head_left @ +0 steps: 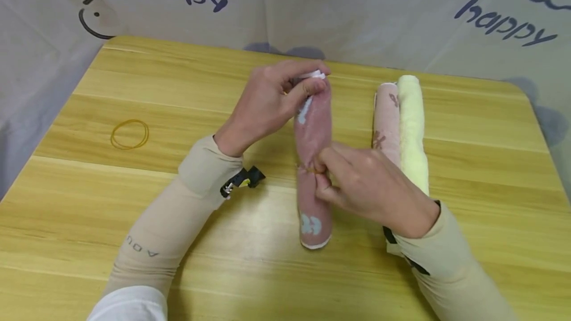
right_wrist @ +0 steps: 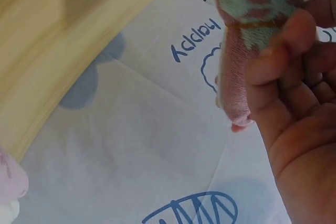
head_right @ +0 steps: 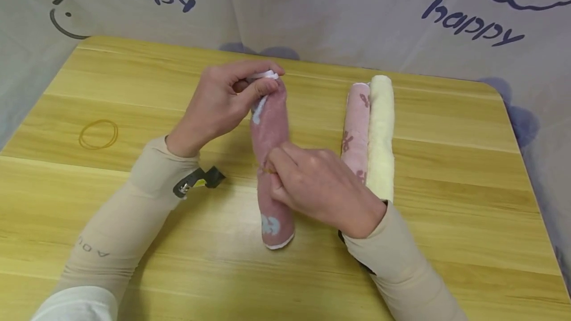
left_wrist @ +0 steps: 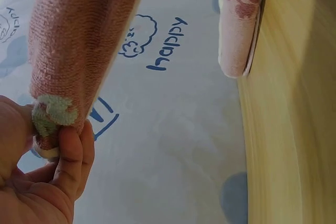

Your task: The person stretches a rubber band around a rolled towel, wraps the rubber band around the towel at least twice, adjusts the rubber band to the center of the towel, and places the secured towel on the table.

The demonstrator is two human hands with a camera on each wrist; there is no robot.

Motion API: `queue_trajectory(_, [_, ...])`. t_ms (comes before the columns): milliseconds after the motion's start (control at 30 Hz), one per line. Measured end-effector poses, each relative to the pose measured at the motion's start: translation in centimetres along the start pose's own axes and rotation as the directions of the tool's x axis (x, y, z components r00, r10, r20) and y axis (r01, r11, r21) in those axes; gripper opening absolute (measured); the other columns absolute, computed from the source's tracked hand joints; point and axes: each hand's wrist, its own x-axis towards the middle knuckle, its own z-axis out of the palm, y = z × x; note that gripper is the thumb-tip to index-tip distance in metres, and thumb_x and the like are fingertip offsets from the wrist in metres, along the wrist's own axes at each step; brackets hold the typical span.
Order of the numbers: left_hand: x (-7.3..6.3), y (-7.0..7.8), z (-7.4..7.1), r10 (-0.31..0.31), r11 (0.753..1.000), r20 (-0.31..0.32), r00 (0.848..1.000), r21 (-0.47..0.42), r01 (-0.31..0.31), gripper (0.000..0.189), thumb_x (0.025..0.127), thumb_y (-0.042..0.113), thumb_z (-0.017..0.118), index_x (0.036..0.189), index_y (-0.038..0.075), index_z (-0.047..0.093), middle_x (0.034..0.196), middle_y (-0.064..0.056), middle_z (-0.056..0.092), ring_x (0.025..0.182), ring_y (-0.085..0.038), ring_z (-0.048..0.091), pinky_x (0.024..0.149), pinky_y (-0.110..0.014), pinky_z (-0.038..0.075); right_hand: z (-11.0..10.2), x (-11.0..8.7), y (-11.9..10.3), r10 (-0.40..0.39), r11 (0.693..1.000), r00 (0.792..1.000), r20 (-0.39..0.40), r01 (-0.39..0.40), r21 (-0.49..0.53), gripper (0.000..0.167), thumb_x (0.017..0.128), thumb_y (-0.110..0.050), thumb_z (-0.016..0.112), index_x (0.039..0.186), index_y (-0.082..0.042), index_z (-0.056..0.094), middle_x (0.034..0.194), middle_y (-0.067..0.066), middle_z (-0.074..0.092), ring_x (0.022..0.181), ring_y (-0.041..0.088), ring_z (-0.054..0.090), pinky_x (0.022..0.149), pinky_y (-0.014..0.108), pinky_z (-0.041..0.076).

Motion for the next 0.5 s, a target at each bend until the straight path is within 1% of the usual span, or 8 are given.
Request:
queue_trajectory(100, [0.05,-0.04,0.09,-0.002,1.000,0.026,1.000,0.017,0.001,0.025,0.100,0.018,0.068,0.121,0.007,0.075,0.116,-0.008,0.079,0.087,-0.015,0.074,0.076,-0.026,0.059,-0.01,-0.12,-0.03,-0.001,1.000,1.000,0.018,0.001,0.001,0.016,0.079,0.001,0.067,0.082,-0.008,0.055,0.071,-0.003,0.053,0.056,0.004,0.042,0.045,0.016,0.034])
queue_trajectory(233, [0.07,-0.03,0.11,-0.024,0.999,0.056,0.998,0.045,0.021,0.026,0.101,0.021,0.067,0.122,0.010,0.076,0.117,-0.007,0.079,0.087,-0.013,0.073,0.076,-0.025,0.057,0.01,-0.19,-0.07,-0.001,1.000,1.000,0.025,0.001,-0.009,0.015,0.080,0.000,0.068,0.083,-0.008,0.055,0.071,-0.003,0.053,0.056,0.003,0.042,0.045,0.016,0.035])
queue_trajectory(400, [0.04,-0.11,0.04,-0.034,0.998,0.070,0.997,0.056,0.030,0.025,0.101,0.022,0.066,0.122,0.011,0.076,0.117,-0.006,0.079,0.083,-0.012,0.072,0.074,-0.025,0.056,0.23,-0.22,-0.09,0.006,1.000,1.000,0.013,-0.006,-0.028,0.013,0.081,0.000,0.066,0.082,-0.008,0.056,0.068,-0.003,0.052,0.054,0.003,0.041,0.044,0.016,0.032])
queue_trajectory(500, [0.04,-0.18,0.04,-0.033,0.998,0.070,0.997,0.062,0.029,0.025,0.102,0.022,0.065,0.122,0.011,0.076,0.116,-0.006,0.079,0.082,-0.012,0.070,0.073,-0.025,0.055,0.43,-0.27,-0.08,0.016,0.999,1.000,0.024,-0.015,-0.032,0.012,0.083,-0.001,0.066,0.083,-0.008,0.056,0.069,-0.003,0.052,0.054,0.004,0.040,0.045,0.016,0.032])
